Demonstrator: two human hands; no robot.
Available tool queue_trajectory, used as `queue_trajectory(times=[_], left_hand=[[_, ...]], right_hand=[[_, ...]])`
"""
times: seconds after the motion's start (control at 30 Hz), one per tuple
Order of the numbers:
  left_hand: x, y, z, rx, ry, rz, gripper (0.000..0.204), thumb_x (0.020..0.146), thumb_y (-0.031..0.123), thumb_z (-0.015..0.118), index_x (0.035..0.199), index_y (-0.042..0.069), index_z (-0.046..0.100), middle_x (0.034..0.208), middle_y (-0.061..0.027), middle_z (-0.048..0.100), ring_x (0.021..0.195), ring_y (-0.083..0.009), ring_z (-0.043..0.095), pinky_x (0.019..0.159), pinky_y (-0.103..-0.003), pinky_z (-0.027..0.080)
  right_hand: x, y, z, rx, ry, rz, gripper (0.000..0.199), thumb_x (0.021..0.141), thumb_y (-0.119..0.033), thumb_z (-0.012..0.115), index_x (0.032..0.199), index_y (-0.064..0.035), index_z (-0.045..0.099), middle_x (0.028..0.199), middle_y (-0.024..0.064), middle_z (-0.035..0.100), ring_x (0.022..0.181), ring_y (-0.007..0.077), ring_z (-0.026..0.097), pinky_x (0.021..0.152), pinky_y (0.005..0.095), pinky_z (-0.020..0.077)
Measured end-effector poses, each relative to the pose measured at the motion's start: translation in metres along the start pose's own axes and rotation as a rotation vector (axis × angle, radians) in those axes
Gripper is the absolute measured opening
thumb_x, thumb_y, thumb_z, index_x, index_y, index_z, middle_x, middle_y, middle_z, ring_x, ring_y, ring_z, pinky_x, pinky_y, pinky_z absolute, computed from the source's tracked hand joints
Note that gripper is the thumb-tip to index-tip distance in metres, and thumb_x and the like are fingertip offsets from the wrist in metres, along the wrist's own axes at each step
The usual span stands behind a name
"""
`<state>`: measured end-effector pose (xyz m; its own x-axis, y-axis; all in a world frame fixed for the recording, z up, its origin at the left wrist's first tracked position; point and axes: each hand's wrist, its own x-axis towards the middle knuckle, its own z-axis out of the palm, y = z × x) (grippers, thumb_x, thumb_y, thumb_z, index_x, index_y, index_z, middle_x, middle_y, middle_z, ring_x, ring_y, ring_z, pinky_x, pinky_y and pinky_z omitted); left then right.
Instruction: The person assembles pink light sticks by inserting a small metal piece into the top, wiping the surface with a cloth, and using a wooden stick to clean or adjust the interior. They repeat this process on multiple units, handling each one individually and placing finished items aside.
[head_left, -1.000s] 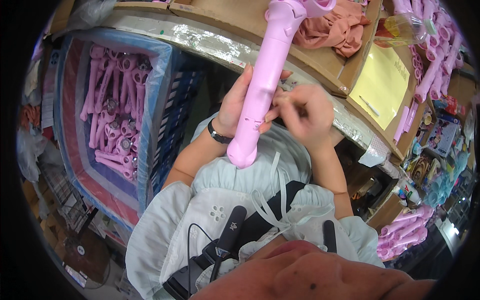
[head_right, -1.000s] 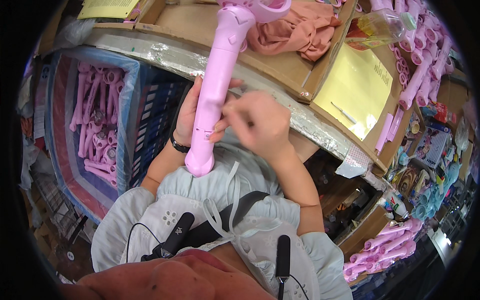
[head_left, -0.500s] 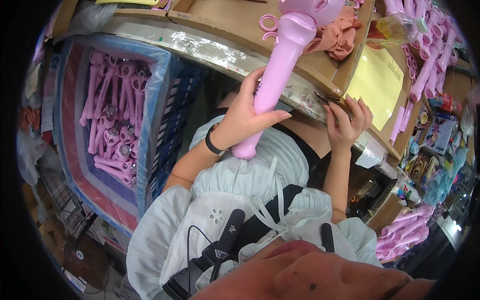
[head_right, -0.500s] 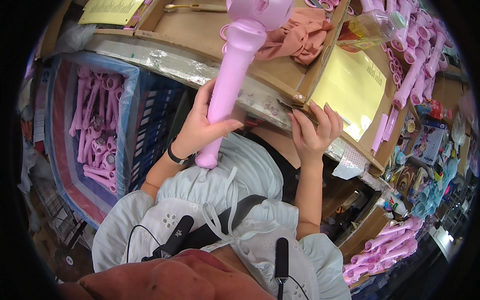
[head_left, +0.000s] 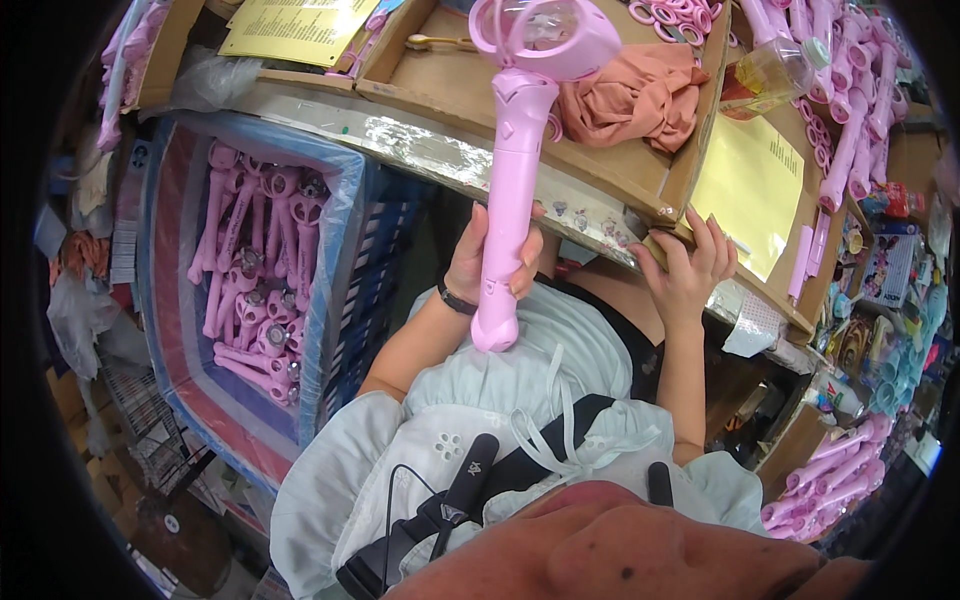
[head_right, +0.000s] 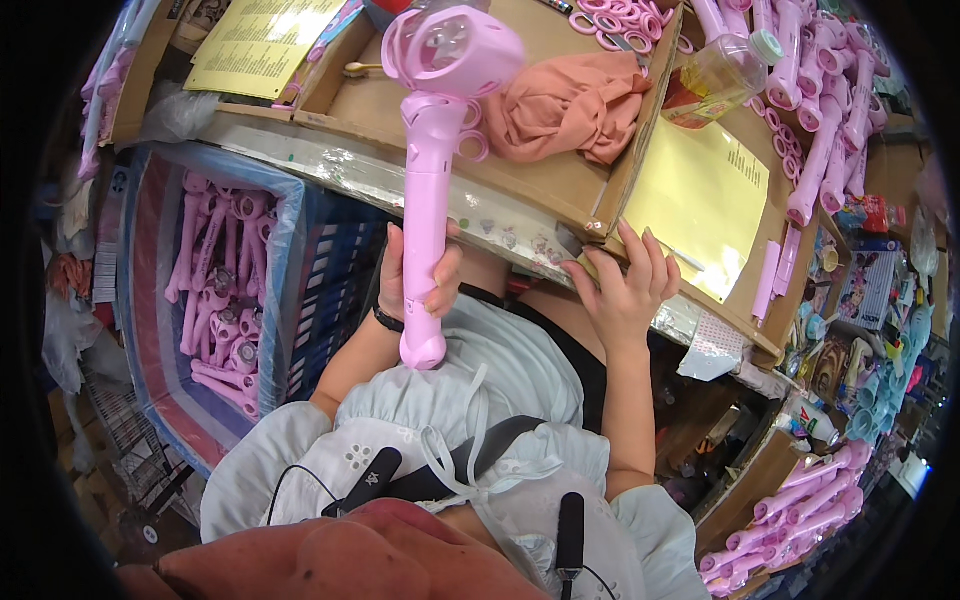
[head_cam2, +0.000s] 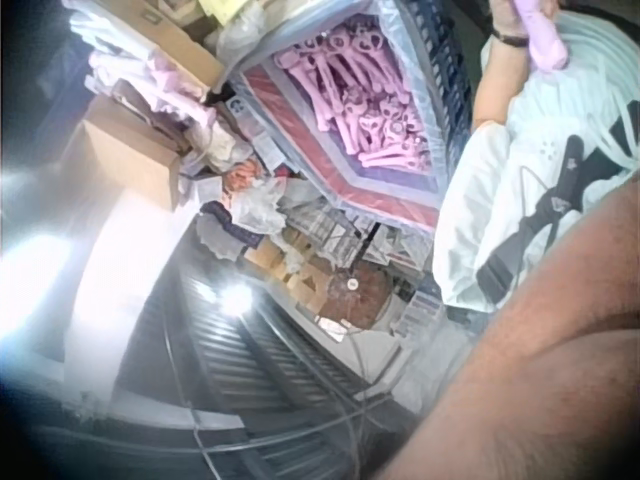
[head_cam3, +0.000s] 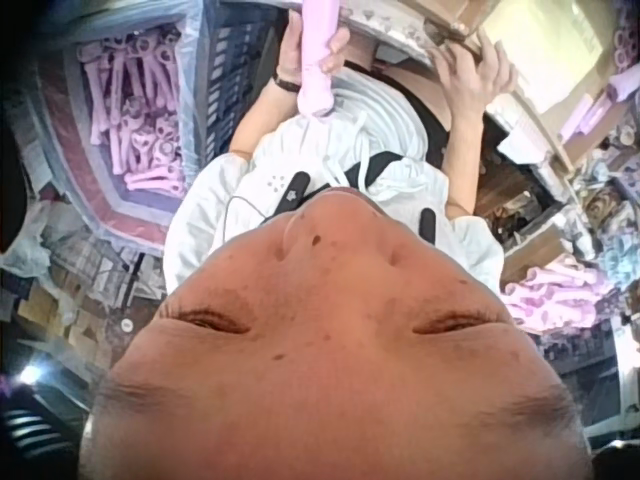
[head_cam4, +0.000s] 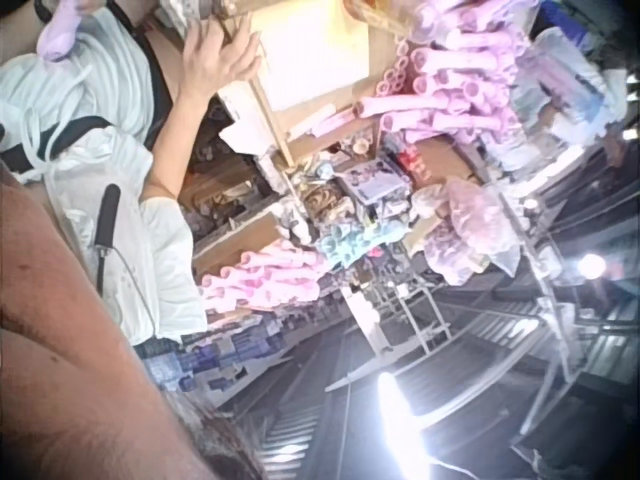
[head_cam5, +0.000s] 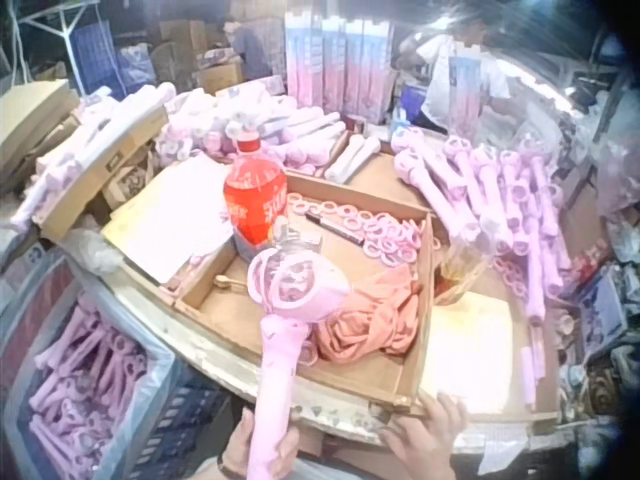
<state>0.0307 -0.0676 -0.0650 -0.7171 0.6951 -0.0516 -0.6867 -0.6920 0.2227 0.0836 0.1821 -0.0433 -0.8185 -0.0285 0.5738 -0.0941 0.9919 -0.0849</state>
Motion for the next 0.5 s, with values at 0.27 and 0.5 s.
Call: queue_trajectory(times=[0.27,0.5], left_hand=[[0.0,-0.002,0.003,0.26,0.083,0.09,0.07,0.093,0.061,0.027,0.126,0.0,0.04,0.076,-0.0095,0.052,0.055,-0.0176,0.051,0.052,-0.03,0.046],[0.008,-0.008,0.011,0.735,0.236,0.43,0.074,0.088,0.021,0.063,0.139,-0.001,0.015,0.107,-0.0123,0.055,0.094,-0.0182,0.058,0.086,-0.032,0.047]], right_hand=[[0.001,-0.042,-0.014,0.731,-0.031,0.125,0.021,0.07,-0.011,0.075,0.085,-0.0065,0.06,0.094,0.0099,0.057,0.081,0.0241,0.055,0.072,0.0344,0.0446],[-0.009,-0.117,0.013,1.718,-0.951,0.8,0.063,0.069,-0.014,0.075,0.121,-0.0002,0.041,0.102,0.0085,0.055,0.093,0.0155,0.055,0.082,0.0293,0.0462]])
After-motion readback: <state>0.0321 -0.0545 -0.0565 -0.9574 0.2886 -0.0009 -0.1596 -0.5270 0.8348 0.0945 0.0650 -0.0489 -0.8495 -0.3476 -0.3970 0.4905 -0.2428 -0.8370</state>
